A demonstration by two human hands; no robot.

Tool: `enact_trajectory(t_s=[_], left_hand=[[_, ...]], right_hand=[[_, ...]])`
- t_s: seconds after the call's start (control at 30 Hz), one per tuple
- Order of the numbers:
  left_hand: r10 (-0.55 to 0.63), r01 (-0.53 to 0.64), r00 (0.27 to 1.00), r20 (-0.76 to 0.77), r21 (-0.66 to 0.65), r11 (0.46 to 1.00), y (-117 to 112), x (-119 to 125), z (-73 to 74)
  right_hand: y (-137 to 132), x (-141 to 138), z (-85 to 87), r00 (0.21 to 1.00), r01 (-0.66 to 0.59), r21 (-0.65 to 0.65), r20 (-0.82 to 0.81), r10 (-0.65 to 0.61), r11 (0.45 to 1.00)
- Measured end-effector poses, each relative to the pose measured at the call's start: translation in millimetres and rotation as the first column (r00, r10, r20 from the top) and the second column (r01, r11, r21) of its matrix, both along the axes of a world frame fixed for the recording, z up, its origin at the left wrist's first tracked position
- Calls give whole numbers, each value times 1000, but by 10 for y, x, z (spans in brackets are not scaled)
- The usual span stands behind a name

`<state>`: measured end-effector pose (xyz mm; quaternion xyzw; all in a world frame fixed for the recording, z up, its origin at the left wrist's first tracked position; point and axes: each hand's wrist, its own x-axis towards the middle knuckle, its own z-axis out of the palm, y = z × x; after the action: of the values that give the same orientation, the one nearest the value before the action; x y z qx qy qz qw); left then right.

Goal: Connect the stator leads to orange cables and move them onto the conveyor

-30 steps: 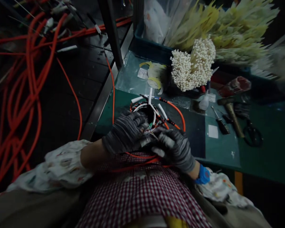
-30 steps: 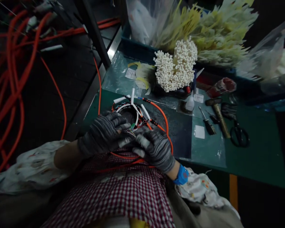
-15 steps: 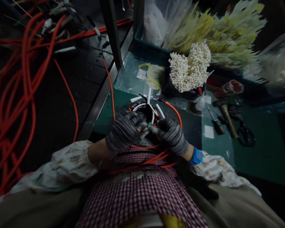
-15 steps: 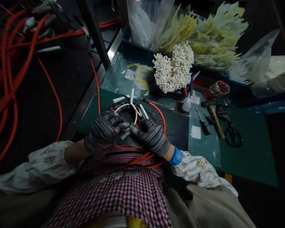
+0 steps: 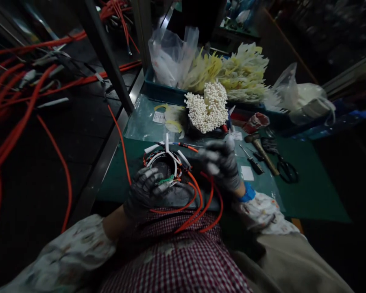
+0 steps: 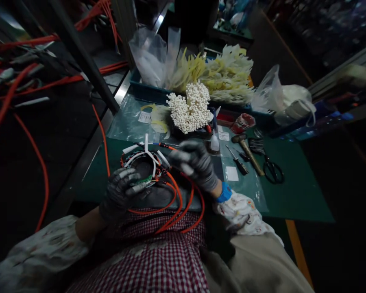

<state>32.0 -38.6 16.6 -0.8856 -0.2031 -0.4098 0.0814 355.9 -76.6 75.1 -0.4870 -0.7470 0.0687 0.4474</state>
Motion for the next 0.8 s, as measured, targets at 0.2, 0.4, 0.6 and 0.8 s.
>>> enact_trajectory(t_s=[0.2, 0.4, 0.6, 0.8], left_hand=[[-5, -2, 999, -45, -152, 988, 6, 39, -60], [-30, 27, 999, -16, -165, 986, 27, 40, -49], [-50, 37, 998, -46, -259, 965, 15, 14, -95], [-47, 40, 999, -27, -223, 974, 18, 48, -99]], right_hand=[[492, 892, -65, 780, 622, 114, -11, -625, 774], [842, 959, -230, 712, 698, 60, 52, -701, 714], [681, 813, -202, 807, 580, 70, -183, -561, 812], [168, 487, 336, 812, 478, 119, -437, -387, 870]])
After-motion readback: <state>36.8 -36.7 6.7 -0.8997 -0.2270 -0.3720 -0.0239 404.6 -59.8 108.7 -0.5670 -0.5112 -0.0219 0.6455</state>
